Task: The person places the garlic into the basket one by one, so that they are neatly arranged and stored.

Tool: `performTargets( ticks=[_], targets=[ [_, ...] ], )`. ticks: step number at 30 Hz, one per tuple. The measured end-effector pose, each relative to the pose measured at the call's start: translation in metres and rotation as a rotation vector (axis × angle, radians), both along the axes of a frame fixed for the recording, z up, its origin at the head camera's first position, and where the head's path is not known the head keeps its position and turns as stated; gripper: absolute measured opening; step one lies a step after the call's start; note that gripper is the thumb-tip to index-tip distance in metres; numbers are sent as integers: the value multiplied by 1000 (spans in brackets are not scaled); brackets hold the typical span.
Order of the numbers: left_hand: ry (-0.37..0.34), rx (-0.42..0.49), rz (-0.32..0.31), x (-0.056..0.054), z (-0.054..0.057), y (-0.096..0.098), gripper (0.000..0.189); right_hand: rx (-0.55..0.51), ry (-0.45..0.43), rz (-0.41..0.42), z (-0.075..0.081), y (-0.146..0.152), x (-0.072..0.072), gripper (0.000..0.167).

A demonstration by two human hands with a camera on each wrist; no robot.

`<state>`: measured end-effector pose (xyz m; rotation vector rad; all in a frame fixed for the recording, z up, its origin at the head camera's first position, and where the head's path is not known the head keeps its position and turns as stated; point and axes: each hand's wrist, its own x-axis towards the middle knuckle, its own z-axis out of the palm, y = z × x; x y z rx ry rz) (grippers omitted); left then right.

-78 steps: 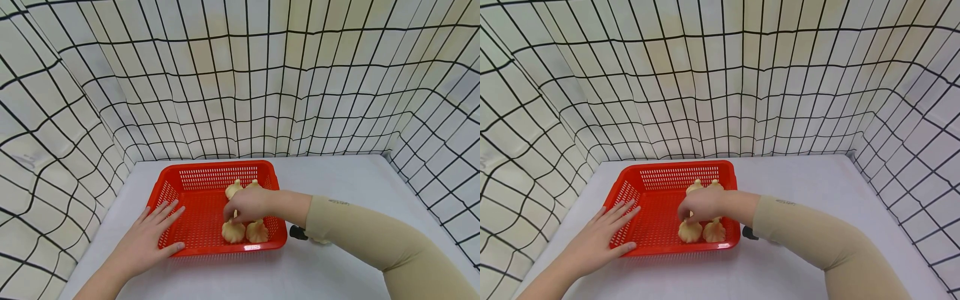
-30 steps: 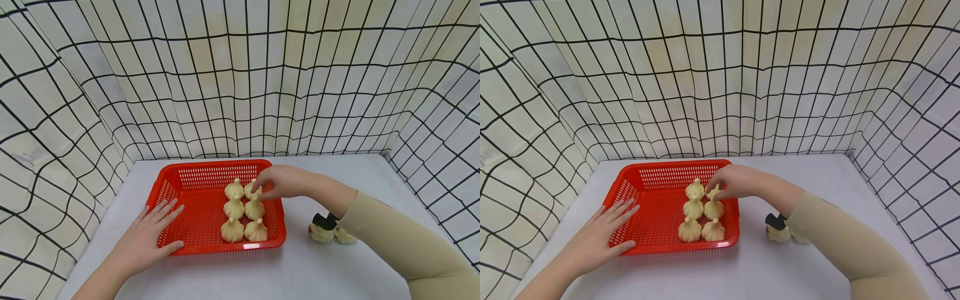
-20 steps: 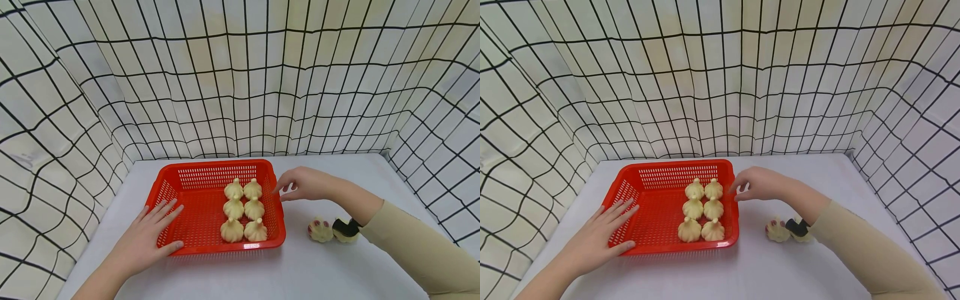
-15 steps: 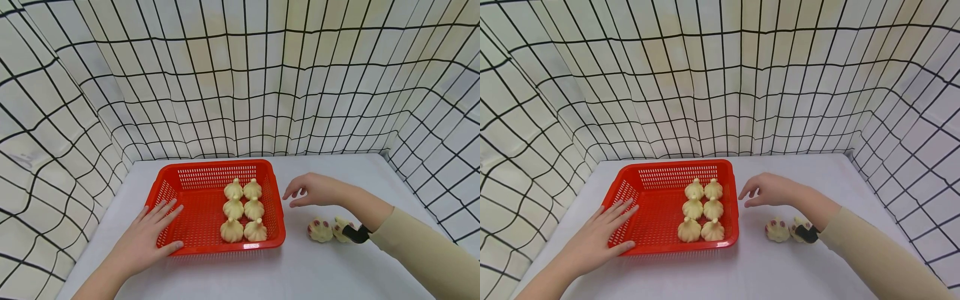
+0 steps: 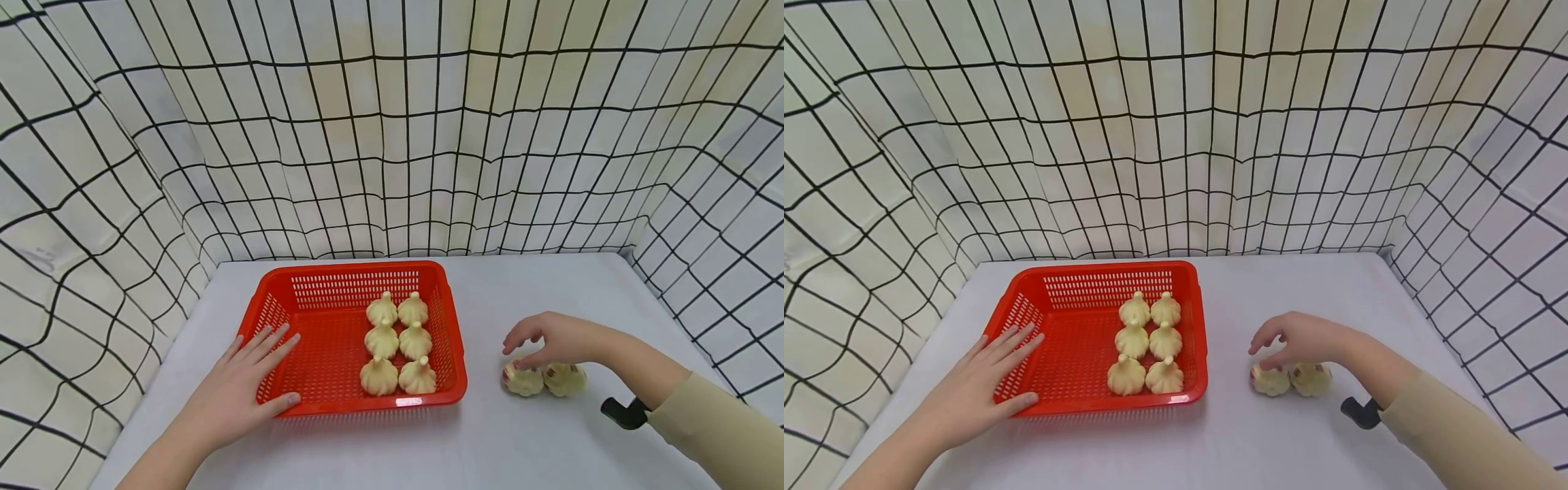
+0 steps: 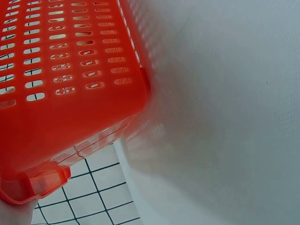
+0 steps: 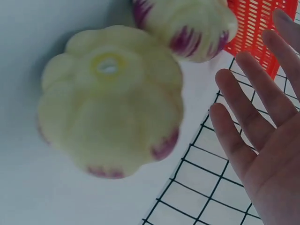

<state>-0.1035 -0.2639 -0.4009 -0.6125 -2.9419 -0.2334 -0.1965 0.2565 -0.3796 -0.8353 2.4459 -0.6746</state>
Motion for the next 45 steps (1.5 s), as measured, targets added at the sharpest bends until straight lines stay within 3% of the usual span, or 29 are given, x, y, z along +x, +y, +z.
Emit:
performTargets(
  ticks=[6, 11, 18, 29, 36, 45],
  targets=[
    [24, 5, -10, -1, -1, 0, 85, 49, -31, -35, -7, 9, 6, 26],
    [-3, 0, 8, -1, -1, -1, 85, 31, -61, -11, -10, 13, 8, 34],
    [-19, 0, 9, 0, 1, 1, 85, 52, -130, -38, -18, 13, 6, 42],
    [-11, 8, 9, 0, 0, 1, 85, 89, -78, -34, -24, 11, -1, 42],
    [-13, -4, 14, -1, 0, 0, 85, 110, -49, -91, -24, 8, -10, 43],
    [-15, -5, 11, 0, 1, 1, 85, 101, -20, -47, -23, 6, -27, 42]
  ],
)
